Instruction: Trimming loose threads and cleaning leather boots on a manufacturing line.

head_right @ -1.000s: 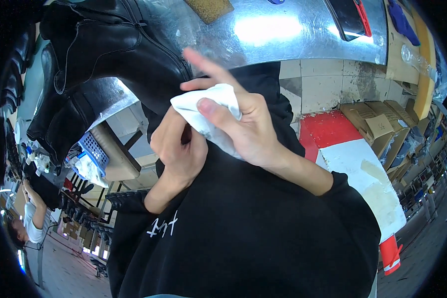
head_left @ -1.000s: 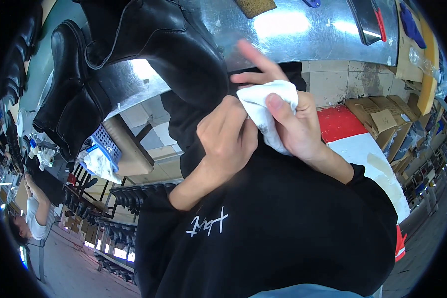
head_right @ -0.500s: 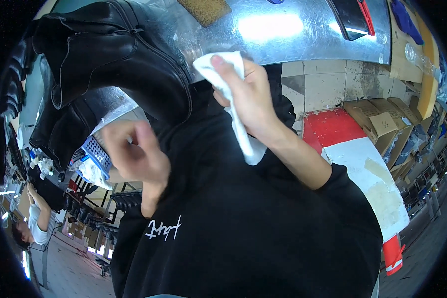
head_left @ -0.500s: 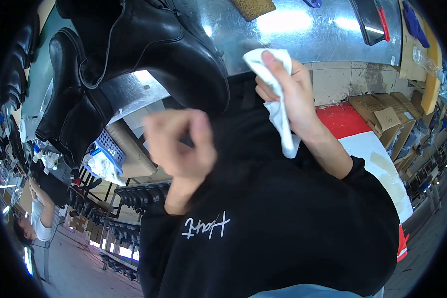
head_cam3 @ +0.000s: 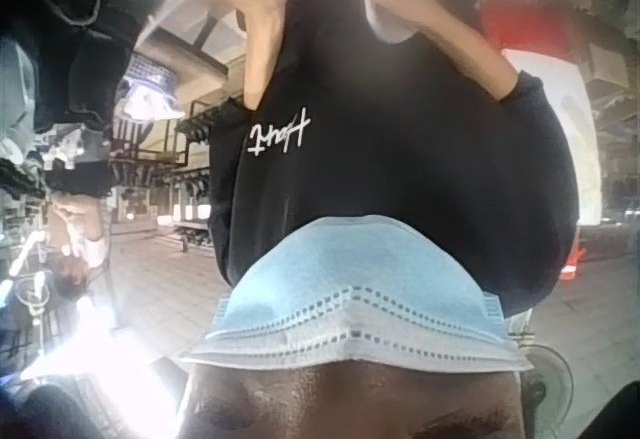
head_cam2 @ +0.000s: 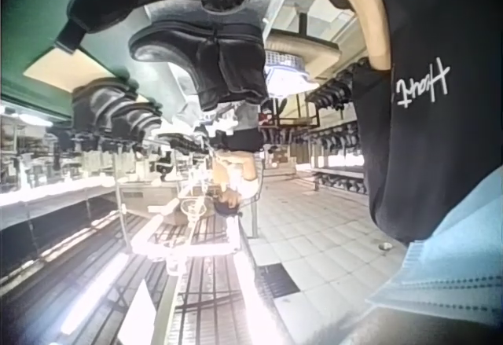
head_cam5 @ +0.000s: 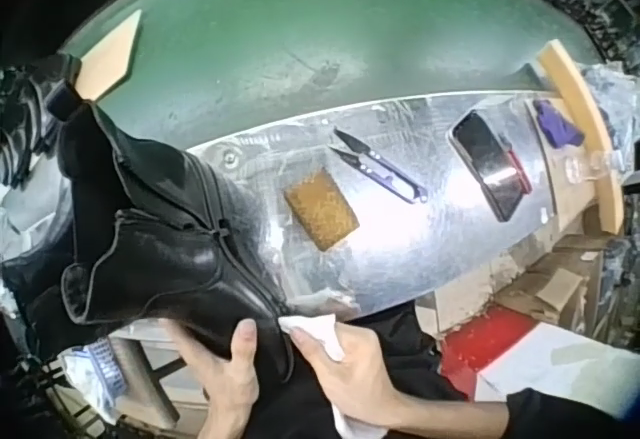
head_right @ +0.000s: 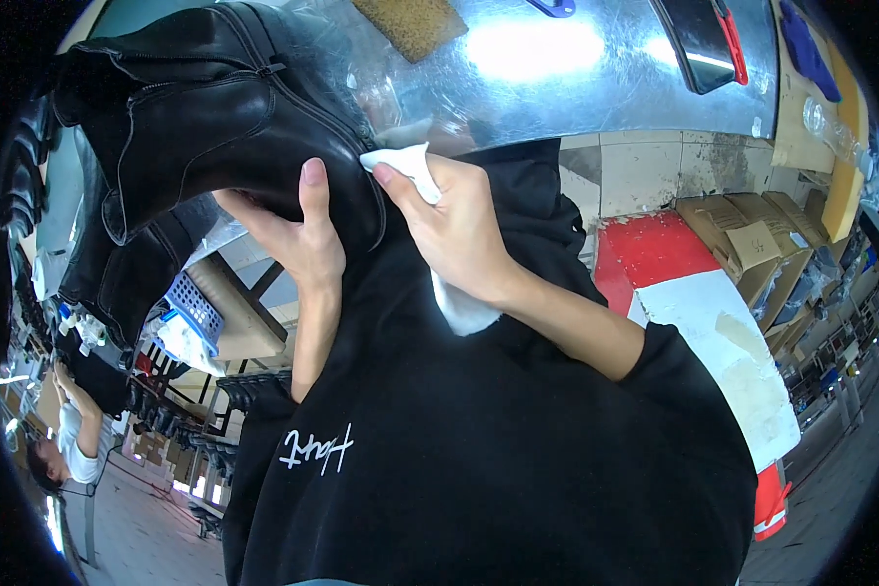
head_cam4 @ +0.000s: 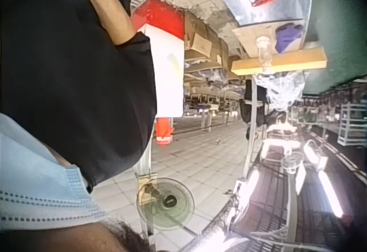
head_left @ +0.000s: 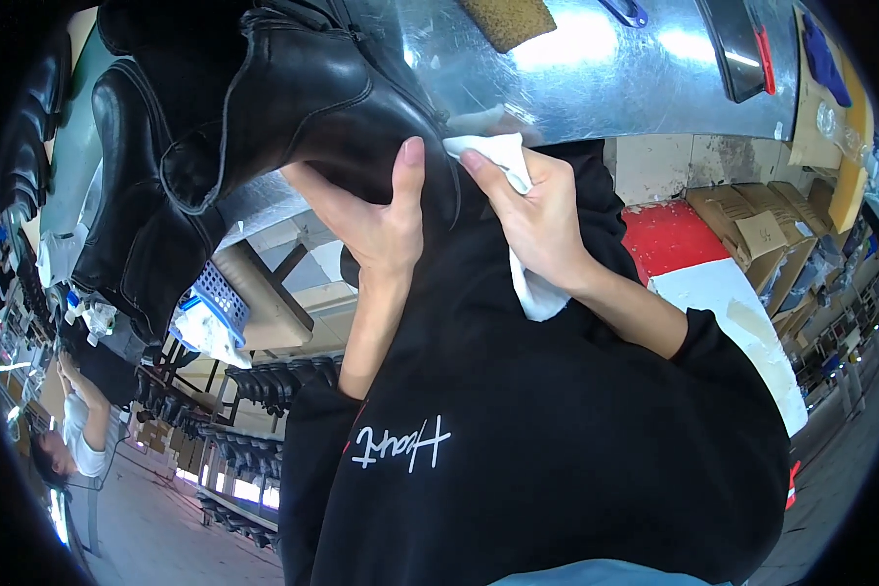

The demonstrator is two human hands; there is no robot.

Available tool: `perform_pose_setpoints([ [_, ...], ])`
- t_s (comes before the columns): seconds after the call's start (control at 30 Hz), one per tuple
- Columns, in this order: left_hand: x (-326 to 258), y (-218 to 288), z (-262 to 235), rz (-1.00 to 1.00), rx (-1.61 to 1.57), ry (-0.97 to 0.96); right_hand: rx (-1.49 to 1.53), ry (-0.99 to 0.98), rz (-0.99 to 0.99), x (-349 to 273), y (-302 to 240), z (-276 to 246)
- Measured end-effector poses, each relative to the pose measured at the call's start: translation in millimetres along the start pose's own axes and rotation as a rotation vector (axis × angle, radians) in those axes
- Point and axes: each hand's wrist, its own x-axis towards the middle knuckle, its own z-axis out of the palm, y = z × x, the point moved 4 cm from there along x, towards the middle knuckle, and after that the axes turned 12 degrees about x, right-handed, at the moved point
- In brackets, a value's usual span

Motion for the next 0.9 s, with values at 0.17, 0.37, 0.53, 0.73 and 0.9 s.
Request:
perform_pose_setpoints([
  [0.17,-1.1,-3.9,1.3,0.051,0.096,0.0,0.052,0.062,0.13,4.7,-2.3,5.5],
  [0.37,-0.4,-1.2,2.2,0.015,0.076,-0.004,0.012,0.093,0.13,-8.4,-5.7,5.2],
  [0.53,0.8,-4.1,3.9,0.034,0.064,0.006,0.059,0.113,0.135,2.6,-0.8,5.3],
  [0.73,-0.8,-5.4,1.4,0.033,0.109,0.008,0.038,0.121,0.1,-1.1,-6.4,9.3],
  [0.9,-1.3,-3.3,4.0,0.006,0.1,0.0,-0.048,0.092,0.152,-10.1,-0.7,1.4],
])
